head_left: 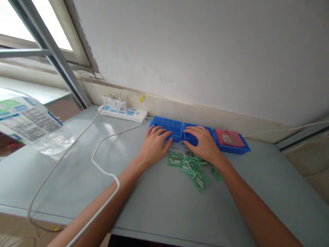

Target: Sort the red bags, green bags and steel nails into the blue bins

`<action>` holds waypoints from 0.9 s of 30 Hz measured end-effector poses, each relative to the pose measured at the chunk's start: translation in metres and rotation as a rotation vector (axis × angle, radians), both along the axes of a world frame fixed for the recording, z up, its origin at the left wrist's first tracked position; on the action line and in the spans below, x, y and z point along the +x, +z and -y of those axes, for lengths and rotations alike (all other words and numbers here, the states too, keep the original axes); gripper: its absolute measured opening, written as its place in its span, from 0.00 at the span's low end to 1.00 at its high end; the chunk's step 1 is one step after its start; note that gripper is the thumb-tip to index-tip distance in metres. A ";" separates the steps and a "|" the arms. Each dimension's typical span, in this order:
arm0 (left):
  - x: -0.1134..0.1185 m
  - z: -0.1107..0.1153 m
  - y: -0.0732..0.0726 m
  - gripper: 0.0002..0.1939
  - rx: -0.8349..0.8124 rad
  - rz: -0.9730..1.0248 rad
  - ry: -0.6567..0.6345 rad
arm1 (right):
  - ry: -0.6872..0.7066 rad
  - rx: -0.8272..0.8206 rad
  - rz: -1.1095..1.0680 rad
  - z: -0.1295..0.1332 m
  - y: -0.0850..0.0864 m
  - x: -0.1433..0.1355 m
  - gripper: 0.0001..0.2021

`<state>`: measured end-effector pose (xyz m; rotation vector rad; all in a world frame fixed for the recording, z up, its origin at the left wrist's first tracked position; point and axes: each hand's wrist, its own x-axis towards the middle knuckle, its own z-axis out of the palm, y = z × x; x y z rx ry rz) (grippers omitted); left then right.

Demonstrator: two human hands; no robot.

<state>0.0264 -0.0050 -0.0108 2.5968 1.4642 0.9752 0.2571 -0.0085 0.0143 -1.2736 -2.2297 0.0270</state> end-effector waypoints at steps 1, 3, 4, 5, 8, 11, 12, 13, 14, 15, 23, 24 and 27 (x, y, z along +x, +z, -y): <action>0.000 0.000 0.001 0.16 -0.008 -0.005 -0.001 | -0.009 -0.014 -0.001 0.003 -0.001 0.006 0.13; 0.002 0.000 0.003 0.16 -0.028 -0.013 -0.011 | -0.009 -0.031 -0.030 0.010 -0.005 0.016 0.11; 0.003 0.000 0.004 0.16 -0.036 -0.020 -0.021 | -0.003 -0.028 -0.054 0.013 -0.007 0.020 0.12; 0.005 0.001 0.005 0.16 -0.041 -0.029 -0.031 | 0.003 -0.011 -0.081 0.017 -0.008 0.025 0.12; 0.015 0.002 0.009 0.18 -0.009 -0.040 -0.057 | -0.014 0.106 -0.162 0.028 -0.009 0.044 0.11; 0.032 0.004 0.012 0.18 0.077 0.002 -0.087 | -0.240 0.324 -0.284 0.034 -0.010 0.081 0.10; 0.039 0.005 0.014 0.18 0.100 0.012 -0.108 | -0.385 0.398 -0.335 0.035 -0.012 0.096 0.11; 0.048 0.005 0.015 0.17 0.115 0.014 -0.134 | -0.558 0.465 -0.397 0.035 -0.015 0.112 0.12; 0.057 0.006 0.015 0.17 0.120 0.008 -0.164 | -0.720 0.497 -0.463 0.035 -0.020 0.127 0.15; 0.067 0.006 0.016 0.17 0.115 -0.005 -0.197 | -0.845 0.479 -0.528 0.035 -0.025 0.141 0.19; 0.133 0.012 0.010 0.19 -0.006 -0.026 -0.378 | -0.976 0.041 -0.771 0.026 -0.059 0.186 0.18; 0.135 0.012 0.009 0.19 -0.020 -0.004 -0.372 | -0.974 0.042 -0.803 0.025 -0.058 0.188 0.19; 0.132 0.009 0.010 0.18 -0.059 0.059 -0.387 | -0.934 0.067 -0.885 0.027 -0.048 0.193 0.20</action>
